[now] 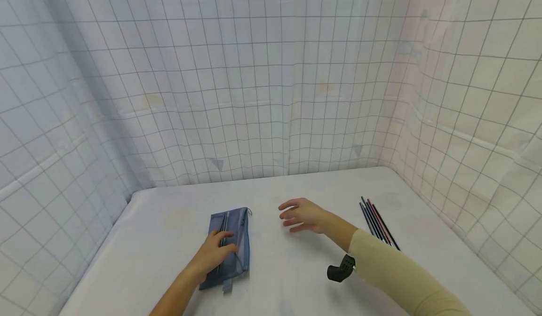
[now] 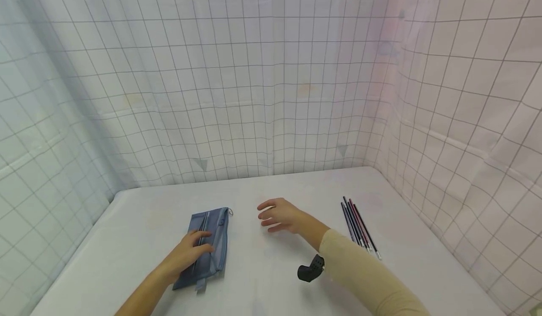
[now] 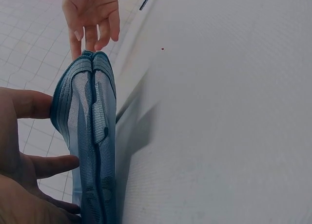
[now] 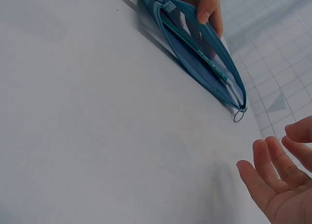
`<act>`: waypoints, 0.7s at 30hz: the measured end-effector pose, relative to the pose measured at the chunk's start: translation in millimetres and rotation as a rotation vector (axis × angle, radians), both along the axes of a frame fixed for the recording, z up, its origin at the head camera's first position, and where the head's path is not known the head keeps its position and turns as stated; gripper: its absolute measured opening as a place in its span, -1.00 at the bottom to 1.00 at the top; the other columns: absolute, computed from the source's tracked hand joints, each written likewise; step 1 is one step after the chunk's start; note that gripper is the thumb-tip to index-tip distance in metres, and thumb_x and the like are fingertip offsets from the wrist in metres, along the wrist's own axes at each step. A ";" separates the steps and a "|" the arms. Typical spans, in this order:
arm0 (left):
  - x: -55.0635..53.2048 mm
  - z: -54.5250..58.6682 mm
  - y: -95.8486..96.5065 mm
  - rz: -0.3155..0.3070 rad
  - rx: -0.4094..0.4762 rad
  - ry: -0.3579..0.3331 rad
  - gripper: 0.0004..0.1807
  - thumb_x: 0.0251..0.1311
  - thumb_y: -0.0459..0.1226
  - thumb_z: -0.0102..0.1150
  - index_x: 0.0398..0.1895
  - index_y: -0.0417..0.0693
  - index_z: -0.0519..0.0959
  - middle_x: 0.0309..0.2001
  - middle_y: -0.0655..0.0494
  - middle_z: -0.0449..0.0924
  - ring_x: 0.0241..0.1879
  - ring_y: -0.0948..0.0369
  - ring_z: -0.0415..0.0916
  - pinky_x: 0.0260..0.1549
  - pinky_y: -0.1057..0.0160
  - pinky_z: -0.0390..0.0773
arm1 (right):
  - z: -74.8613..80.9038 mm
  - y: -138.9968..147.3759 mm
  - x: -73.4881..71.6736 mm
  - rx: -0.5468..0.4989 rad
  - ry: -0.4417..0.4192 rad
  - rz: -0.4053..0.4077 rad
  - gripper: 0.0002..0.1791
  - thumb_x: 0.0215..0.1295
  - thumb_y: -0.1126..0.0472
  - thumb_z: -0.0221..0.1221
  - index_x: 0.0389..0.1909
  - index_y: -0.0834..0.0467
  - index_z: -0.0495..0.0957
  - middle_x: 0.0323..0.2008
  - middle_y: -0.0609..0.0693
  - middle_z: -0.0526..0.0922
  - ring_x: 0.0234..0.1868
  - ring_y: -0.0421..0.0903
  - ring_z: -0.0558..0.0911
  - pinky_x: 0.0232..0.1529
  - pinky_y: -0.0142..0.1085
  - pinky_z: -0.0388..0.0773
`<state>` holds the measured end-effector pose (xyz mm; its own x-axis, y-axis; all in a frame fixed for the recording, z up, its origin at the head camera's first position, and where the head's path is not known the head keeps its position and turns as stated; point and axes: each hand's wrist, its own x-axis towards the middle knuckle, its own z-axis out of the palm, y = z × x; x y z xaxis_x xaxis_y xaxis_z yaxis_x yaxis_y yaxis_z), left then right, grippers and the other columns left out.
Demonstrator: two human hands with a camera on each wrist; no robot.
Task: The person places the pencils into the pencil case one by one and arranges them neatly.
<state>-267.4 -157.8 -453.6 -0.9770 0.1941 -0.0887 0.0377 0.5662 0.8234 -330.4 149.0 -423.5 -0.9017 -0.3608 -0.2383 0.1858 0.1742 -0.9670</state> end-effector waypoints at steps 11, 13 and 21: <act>0.4 2.1 0.1 0.004 -0.002 0.002 -0.34 0.27 -0.14 0.25 0.38 -0.31 0.44 0.52 -0.60 -0.12 0.45 -0.57 -0.17 0.21 -0.63 0.01 | 2.5 23.1 2.5 0.036 0.016 -0.060 -0.52 0.45 0.35 0.18 0.35 0.36 0.42 0.16 0.31 0.60 0.10 0.19 0.67 0.06 0.05 0.64; 0.4 1.9 -0.3 0.002 0.002 0.001 -0.33 0.27 -0.14 0.25 0.38 -0.31 0.43 0.52 -0.60 -0.13 0.46 -0.58 -0.19 0.22 -0.62 0.00 | 2.1 27.2 3.4 0.038 0.016 -0.068 -0.51 0.45 0.35 0.19 0.35 0.35 0.41 0.16 0.32 0.60 0.10 0.20 0.67 0.06 0.06 0.64; 1.2 0.3 -1.4 -0.002 0.011 -0.006 -0.33 0.27 -0.15 0.24 0.39 -0.32 0.42 0.52 -0.62 -0.16 0.46 -0.58 -0.22 0.23 -0.62 -0.04 | 0.7 43.9 6.9 0.053 0.007 -0.102 -0.46 0.44 0.32 0.23 0.39 0.33 0.39 0.16 0.30 0.60 0.11 0.20 0.66 0.07 0.06 0.63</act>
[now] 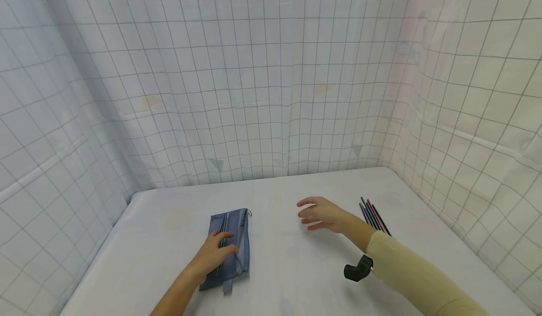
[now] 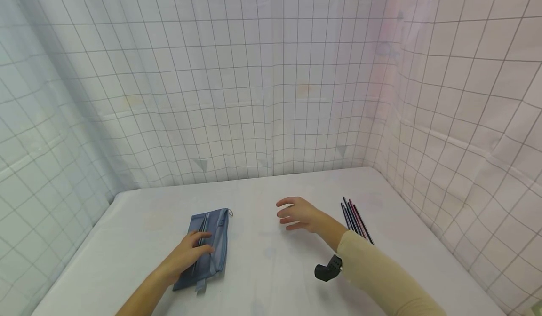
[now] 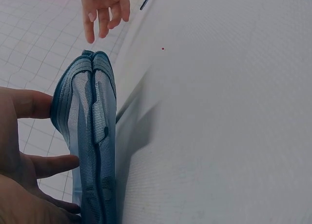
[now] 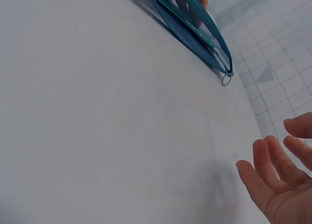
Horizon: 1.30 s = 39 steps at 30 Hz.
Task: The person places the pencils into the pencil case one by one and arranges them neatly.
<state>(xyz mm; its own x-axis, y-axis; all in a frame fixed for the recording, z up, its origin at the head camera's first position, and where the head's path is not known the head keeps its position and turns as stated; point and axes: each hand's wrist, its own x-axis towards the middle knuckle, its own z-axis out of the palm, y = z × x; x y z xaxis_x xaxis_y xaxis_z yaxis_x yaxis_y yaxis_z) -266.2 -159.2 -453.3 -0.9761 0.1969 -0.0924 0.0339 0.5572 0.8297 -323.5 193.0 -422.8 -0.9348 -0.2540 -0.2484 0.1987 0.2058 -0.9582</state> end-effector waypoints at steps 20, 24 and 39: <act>10.2 0.0 3.8 -0.003 0.010 0.004 -0.35 0.31 -0.15 0.24 0.39 -0.31 0.42 0.53 -0.59 -0.15 0.47 -0.56 -0.21 0.22 -0.62 0.01 | -3.9 48.9 9.0 0.035 -0.004 -0.046 -0.47 0.42 0.33 0.24 0.36 0.36 0.41 0.16 0.30 0.60 0.10 0.20 0.65 0.05 0.04 0.65; 11.7 -0.2 5.5 -0.001 0.008 0.005 -0.35 0.31 -0.14 0.23 0.39 -0.30 0.42 0.53 -0.59 -0.16 0.46 -0.57 -0.21 0.21 -0.62 0.01 | -3.2 58.8 12.3 0.045 -0.003 -0.051 -0.48 0.44 0.33 0.23 0.36 0.37 0.40 0.17 0.30 0.59 0.10 0.19 0.65 0.06 0.03 0.65; 19.0 -2.2 10.5 0.028 0.010 0.005 -0.36 0.30 -0.15 0.24 0.37 -0.31 0.44 0.52 -0.59 -0.14 0.46 -0.56 -0.20 0.23 -0.61 0.01 | -5.5 103.3 18.3 0.096 0.006 -0.064 -0.42 0.45 0.29 0.23 0.41 0.38 0.34 0.24 0.34 0.53 0.17 0.22 0.62 0.07 0.02 0.64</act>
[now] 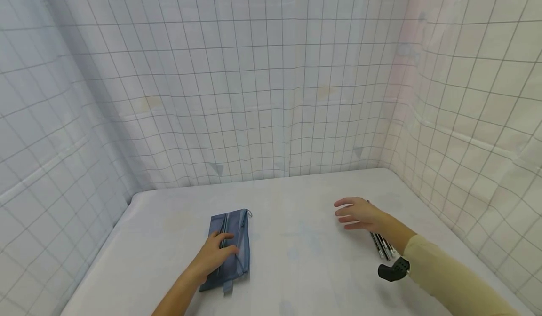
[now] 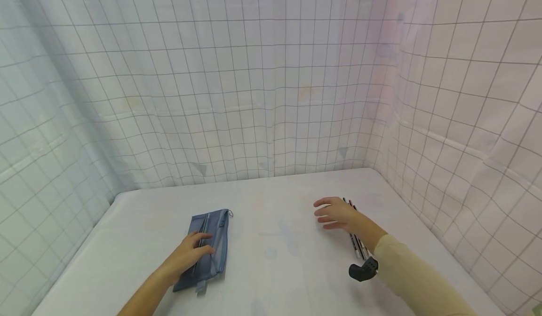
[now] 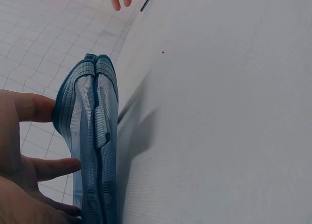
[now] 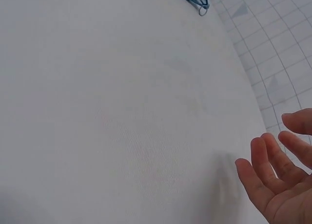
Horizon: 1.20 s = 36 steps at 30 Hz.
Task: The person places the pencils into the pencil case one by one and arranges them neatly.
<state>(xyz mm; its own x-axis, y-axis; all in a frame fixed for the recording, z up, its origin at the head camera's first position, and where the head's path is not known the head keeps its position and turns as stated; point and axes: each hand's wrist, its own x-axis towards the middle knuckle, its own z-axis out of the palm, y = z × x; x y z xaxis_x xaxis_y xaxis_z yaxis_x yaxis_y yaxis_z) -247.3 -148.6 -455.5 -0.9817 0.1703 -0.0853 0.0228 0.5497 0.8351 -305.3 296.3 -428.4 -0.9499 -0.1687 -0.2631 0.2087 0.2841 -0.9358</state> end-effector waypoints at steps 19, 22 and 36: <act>-0.5 -0.4 3.0 0.002 -0.020 0.017 -0.37 0.29 -0.15 0.25 0.36 -0.31 0.45 0.52 -0.59 -0.11 0.45 -0.57 -0.15 0.22 -0.61 0.05 | -4.2 59.7 4.9 0.072 0.017 -0.108 -0.44 0.53 0.30 0.12 0.39 0.53 0.27 0.20 0.39 0.51 0.03 0.12 0.66 -0.02 -0.07 0.68; -0.5 -0.1 2.9 0.005 -0.028 0.017 -0.37 0.29 -0.15 0.25 0.35 -0.31 0.46 0.51 -0.59 -0.09 0.45 -0.56 -0.14 0.22 -0.60 0.06 | -5.1 64.6 6.8 0.115 0.012 -0.121 -0.43 0.53 0.30 0.12 0.39 0.55 0.25 0.20 0.40 0.50 0.02 0.10 0.66 -0.04 -0.09 0.69; 1.1 0.5 7.6 0.026 -0.121 0.046 -0.36 0.25 -0.13 0.28 0.33 -0.32 0.49 0.48 -0.63 -0.07 0.44 -0.57 -0.09 0.23 -0.56 0.13 | -20.4 60.4 3.9 0.422 0.153 -0.146 -0.59 0.31 0.36 0.29 0.10 0.52 0.52 -0.11 0.22 0.66 -0.14 0.04 0.68 -0.27 -0.22 0.72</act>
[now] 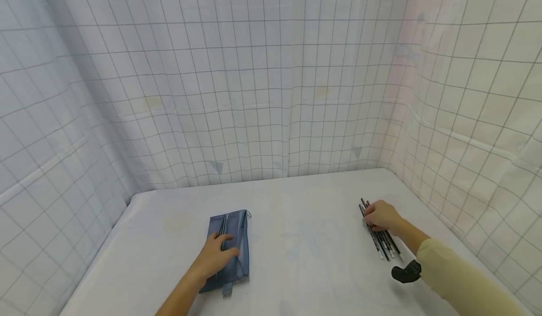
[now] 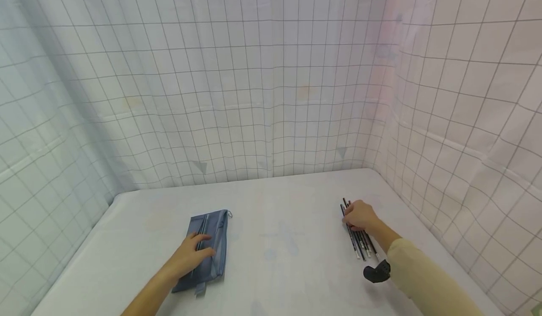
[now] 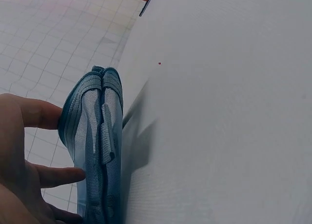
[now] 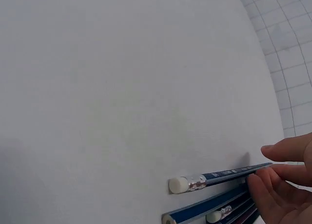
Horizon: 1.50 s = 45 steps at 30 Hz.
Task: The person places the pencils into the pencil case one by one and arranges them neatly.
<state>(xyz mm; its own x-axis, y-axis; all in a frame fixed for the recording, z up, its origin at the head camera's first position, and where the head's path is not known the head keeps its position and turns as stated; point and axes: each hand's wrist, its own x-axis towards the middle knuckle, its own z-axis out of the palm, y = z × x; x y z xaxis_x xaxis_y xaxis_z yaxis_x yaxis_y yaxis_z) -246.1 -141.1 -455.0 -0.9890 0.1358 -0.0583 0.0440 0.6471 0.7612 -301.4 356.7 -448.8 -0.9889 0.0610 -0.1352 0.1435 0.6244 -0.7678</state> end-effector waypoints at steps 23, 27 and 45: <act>0.2 -1.1 2.2 -0.004 0.002 -0.009 -0.36 0.25 -0.13 0.30 0.33 -0.30 0.49 0.49 -0.62 -0.07 0.44 -0.58 -0.10 0.21 -0.57 0.13 | -8.5 -15.0 1.3 0.321 0.131 -0.007 -0.61 0.19 0.37 0.31 0.02 0.51 0.61 -0.04 0.41 0.66 -0.07 0.31 0.67 -0.21 0.03 0.68; 0.4 -2.5 0.9 -0.009 0.009 -0.006 -0.36 0.25 -0.13 0.29 0.33 -0.30 0.49 0.49 -0.62 -0.07 0.44 -0.58 -0.10 0.22 -0.57 0.14 | -10.3 -9.5 2.7 0.113 0.092 -0.053 -0.61 0.27 0.39 0.26 0.06 0.53 0.57 0.05 0.46 0.59 -0.07 0.25 0.67 -0.25 -0.09 0.71; -1.7 -3.9 -5.4 -0.021 0.026 -0.006 -0.36 0.27 -0.13 0.27 0.35 -0.30 0.47 0.50 -0.55 -0.03 0.44 -0.54 -0.04 0.20 -0.55 0.19 | 5.5 -12.5 0.8 -0.342 -0.013 -0.144 -0.49 0.38 0.39 0.24 0.31 0.47 0.44 0.14 0.33 0.58 -0.22 -0.07 0.62 -0.21 -0.25 0.67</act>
